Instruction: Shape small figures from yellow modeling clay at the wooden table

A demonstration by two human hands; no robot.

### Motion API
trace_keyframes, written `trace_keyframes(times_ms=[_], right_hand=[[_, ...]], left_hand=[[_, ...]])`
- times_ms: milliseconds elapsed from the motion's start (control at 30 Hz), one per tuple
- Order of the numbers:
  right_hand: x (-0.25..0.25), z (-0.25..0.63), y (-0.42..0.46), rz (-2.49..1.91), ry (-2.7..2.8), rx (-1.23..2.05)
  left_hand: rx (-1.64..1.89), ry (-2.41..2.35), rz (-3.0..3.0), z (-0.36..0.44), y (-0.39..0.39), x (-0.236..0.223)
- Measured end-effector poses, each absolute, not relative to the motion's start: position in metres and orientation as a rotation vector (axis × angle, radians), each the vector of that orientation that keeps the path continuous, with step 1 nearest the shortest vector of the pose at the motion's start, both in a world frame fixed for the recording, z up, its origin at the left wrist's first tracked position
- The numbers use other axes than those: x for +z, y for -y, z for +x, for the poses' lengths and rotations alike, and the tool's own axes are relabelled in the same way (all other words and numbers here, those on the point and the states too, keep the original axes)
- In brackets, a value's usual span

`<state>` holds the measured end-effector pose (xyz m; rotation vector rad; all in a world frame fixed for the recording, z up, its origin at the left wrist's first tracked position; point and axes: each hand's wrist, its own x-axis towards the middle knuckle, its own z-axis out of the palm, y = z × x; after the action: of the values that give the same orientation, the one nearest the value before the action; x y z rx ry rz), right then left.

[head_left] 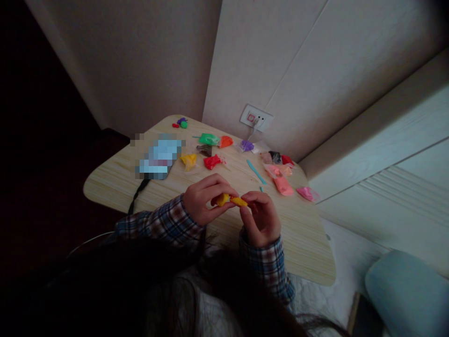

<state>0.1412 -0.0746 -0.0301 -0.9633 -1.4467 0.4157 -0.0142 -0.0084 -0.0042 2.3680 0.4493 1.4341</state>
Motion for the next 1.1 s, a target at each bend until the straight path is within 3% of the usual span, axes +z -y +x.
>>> trace_keyframes(times_ms=[333, 700, 1100], right_hand=[[-0.028, 0.138, 0.075, -0.988, 1.464, 0.334], [-0.022, 0.142, 0.073, -1.093, 1.69, -0.204], [-0.023, 0.144, 0.071, -1.085, 1.711, -0.131]], left_hand=[[1.452, -0.421, 2.386, -0.013, 0.008, -0.004], [1.273, -0.403, 2.446, -0.011, 0.008, -0.014], [1.315, -0.302, 2.461, -0.008, 0.005, -0.018]])
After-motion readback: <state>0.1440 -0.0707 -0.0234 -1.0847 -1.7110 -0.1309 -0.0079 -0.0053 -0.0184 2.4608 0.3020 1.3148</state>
